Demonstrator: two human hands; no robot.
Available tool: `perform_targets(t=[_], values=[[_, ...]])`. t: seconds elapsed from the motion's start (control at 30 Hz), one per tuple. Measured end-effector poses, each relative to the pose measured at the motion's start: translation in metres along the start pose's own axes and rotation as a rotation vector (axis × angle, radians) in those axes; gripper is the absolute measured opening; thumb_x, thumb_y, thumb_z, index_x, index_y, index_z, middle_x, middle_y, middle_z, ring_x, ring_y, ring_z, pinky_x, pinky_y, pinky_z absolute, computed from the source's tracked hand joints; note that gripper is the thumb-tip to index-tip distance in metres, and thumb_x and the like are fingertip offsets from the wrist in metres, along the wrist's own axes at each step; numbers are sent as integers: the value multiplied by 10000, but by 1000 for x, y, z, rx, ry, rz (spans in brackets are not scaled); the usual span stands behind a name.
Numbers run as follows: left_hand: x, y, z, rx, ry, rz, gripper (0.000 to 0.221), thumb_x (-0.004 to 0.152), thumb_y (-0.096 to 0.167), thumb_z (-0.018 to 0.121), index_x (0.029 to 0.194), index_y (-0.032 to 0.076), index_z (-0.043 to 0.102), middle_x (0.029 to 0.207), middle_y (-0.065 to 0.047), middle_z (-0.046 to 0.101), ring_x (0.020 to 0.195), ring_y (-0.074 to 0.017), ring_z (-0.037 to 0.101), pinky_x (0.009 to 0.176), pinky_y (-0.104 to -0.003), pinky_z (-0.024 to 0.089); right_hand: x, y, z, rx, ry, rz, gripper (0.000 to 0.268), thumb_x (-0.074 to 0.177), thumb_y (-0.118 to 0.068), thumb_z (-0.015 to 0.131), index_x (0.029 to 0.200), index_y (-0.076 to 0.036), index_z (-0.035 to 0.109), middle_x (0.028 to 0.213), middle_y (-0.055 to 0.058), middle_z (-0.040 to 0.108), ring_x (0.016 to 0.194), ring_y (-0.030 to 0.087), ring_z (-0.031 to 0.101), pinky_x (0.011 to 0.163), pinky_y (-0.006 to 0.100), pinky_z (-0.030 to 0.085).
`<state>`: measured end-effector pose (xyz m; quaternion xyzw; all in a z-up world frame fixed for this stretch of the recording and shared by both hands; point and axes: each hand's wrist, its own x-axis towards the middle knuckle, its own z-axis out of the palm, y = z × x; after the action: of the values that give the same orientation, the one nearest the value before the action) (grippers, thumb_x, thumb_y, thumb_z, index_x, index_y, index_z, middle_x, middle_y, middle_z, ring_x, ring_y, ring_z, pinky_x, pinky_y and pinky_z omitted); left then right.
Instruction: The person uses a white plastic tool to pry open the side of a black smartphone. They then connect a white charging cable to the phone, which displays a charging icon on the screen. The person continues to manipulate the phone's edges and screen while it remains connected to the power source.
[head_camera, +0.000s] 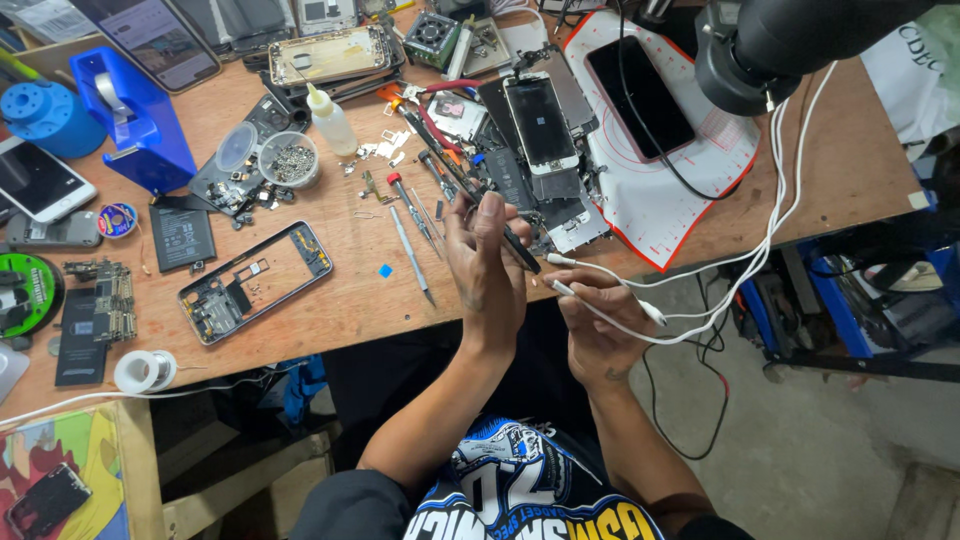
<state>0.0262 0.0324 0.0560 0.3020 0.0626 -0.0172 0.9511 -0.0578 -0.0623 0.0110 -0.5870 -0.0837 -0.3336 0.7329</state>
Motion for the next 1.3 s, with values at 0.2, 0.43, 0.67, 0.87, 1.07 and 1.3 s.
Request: perform_targets(t=[0.2,0.43,0.67,0.87,1.07,1.3], values=[[-3,4,2,3,-23,31,567,960,321,727,1333,-2,447,969,-66,542,794,-94,580,719,-227,514,-2,3,4,-163,9,-12,102,993,-27,719,1080,-9,668,1163,204,720,1116,252,712,988,350,601],[-7,5,-1,15,-34,63,644,971,335,731,1391,-25,401,986,-62,519,832,-99,569,747,-249,506,-8,10,8,-47,51,37,112,992,-38,738,1078,-20,668,1181,218,719,1097,235,719,957,330,604],[-6,3,-8,43,-12,124,749,974,354,657,1518,-29,314,1014,-87,548,845,-120,569,784,-272,486,-13,11,17,-295,41,-72,119,999,-67,726,1076,-21,648,1139,197,722,1111,251,725,972,361,618],[-8,7,-13,-18,-82,117,675,1030,364,576,1509,-36,319,1016,-97,557,845,-127,563,772,-266,481,-13,11,25,-222,17,-99,122,995,-65,734,1077,-34,648,1158,191,719,1135,258,704,1127,483,557],[-8,7,-17,-57,-97,121,675,1031,367,589,1519,-20,329,1035,-100,568,865,-125,578,768,-257,494,-10,6,27,-327,-11,-158,124,990,-67,730,1065,-44,634,1145,168,731,1138,273,711,1094,493,571],[-4,-2,-26,-154,-159,173,745,1003,384,633,1545,-2,298,1066,-121,573,903,-149,601,768,-270,509,-11,2,30,-296,-47,-177,124,1004,-86,722,1080,-72,624,1157,150,730,1140,266,715,1152,536,528]])
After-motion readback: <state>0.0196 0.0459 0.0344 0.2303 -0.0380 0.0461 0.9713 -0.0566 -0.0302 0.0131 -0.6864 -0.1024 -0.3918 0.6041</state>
